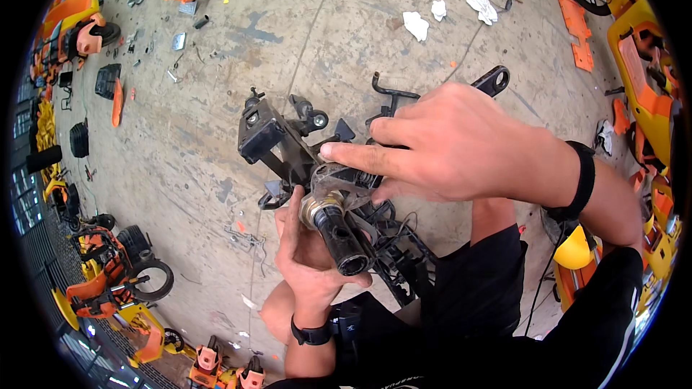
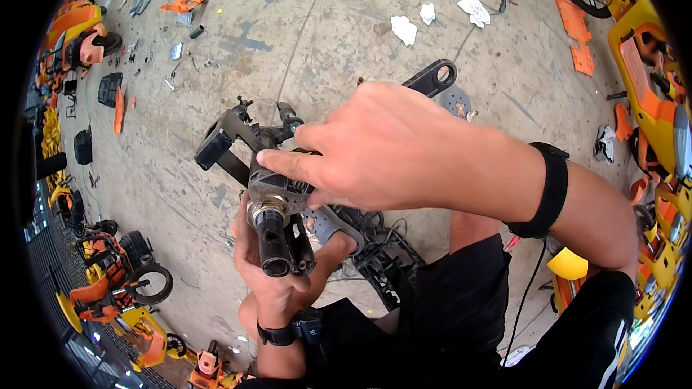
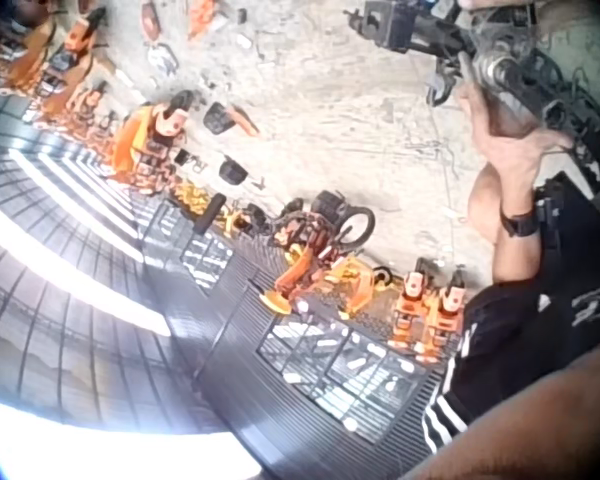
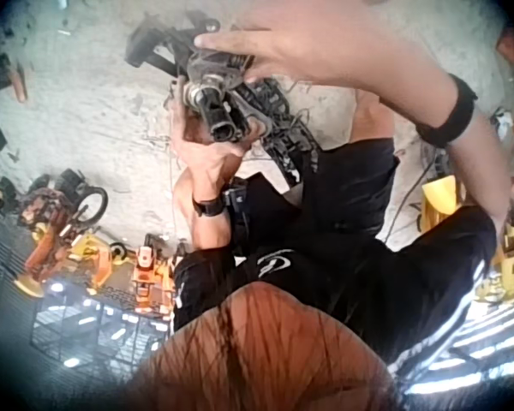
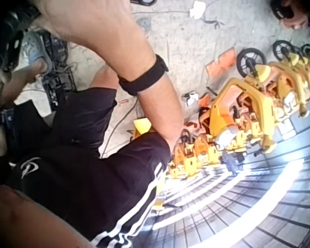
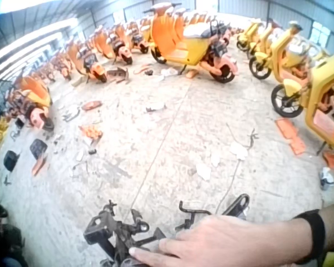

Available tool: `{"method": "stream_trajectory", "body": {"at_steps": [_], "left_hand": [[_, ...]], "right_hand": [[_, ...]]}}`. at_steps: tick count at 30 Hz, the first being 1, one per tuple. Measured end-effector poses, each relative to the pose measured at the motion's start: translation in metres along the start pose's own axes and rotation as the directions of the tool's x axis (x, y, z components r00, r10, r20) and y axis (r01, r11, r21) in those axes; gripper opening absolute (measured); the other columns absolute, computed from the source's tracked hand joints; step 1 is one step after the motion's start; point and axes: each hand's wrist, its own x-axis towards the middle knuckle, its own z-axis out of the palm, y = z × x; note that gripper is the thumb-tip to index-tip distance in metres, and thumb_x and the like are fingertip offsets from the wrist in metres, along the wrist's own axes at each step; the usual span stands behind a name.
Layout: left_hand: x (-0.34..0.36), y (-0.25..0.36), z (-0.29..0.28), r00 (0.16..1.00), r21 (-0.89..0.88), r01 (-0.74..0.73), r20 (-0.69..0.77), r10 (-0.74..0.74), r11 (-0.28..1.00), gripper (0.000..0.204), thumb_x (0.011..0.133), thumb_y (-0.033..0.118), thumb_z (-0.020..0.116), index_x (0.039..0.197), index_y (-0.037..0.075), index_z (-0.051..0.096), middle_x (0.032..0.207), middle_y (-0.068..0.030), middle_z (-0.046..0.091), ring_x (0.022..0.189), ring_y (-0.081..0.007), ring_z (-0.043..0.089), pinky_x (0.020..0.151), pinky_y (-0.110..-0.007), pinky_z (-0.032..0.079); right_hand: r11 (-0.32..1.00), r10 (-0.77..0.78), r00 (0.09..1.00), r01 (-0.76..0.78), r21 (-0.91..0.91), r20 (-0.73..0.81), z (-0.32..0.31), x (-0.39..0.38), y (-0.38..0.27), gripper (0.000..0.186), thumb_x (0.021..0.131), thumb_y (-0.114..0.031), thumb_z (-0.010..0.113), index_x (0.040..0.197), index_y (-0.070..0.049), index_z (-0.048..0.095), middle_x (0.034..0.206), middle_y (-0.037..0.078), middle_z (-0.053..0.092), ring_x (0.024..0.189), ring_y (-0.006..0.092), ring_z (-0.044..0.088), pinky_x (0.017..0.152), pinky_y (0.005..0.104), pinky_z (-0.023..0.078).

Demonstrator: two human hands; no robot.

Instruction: The person assembles or repairs a motorcycle steering column assembly by hand, using an adjustable wrench to tighten components and adjusting a metal collar around the shaft.

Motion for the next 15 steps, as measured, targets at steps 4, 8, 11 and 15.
{"method": "stream_trajectory", "body": {"at_steps": [4,8,11,15], "left_hand": [[-0.001,-0.010,-0.006,0.999,-0.146,-0.045,0.000,0.045,0.988,0.106,0.047,0.017,0.093,0.130,-0.009,0.031,0.110,-0.0119,0.056,0.094,-0.0168,0.056,0.079,-0.029,0.049],[0.001,-0.013,-0.009,0.994,0.020,-0.087,0.062,0.086,0.996,0.115,0.045,0.024,0.095,0.133,-0.009,0.028,0.114,-0.0128,0.054,0.096,-0.0179,0.057,0.081,-0.029,0.049],[0.000,-0.019,-0.011,0.997,-0.187,-0.042,0.060,0.054,0.981,0.118,0.044,0.025,0.095,0.134,-0.008,0.027,0.116,-0.0134,0.053,0.099,-0.0188,0.057,0.084,-0.031,0.049],[0.000,-0.019,-0.012,0.993,-0.217,-0.055,0.089,0.075,0.975,0.119,0.044,0.020,0.094,0.136,-0.008,0.024,0.117,-0.0138,0.053,0.101,-0.0194,0.056,0.087,-0.032,0.048]], "right_hand": [[0.998,0.056,0.998,-0.055,-0.040,0.009,0.000,-0.001,-0.006,0.062,0.069,-0.043,0.072,0.123,-0.017,0.058,0.065,-0.001,0.049,0.050,0.0136,0.051,0.040,0.0277,0.037],[0.995,0.096,0.993,-0.095,0.021,-0.069,0.002,0.000,-0.010,0.050,0.072,-0.043,0.069,0.110,-0.012,0.066,0.068,0.002,0.060,0.054,0.0194,0.060,0.043,0.0314,0.041],[0.993,0.115,0.993,-0.114,0.017,-0.033,0.002,0.003,-0.011,0.049,0.071,-0.044,0.069,0.110,-0.014,0.066,0.067,0.001,0.060,0.054,0.0189,0.060,0.043,0.0305,0.042],[0.995,0.094,0.996,-0.094,-0.015,-0.001,-0.002,0.002,-0.008,0.051,0.070,-0.045,0.069,0.112,-0.016,0.065,0.066,0.000,0.060,0.053,0.0176,0.060,0.042,0.0290,0.041]]}}
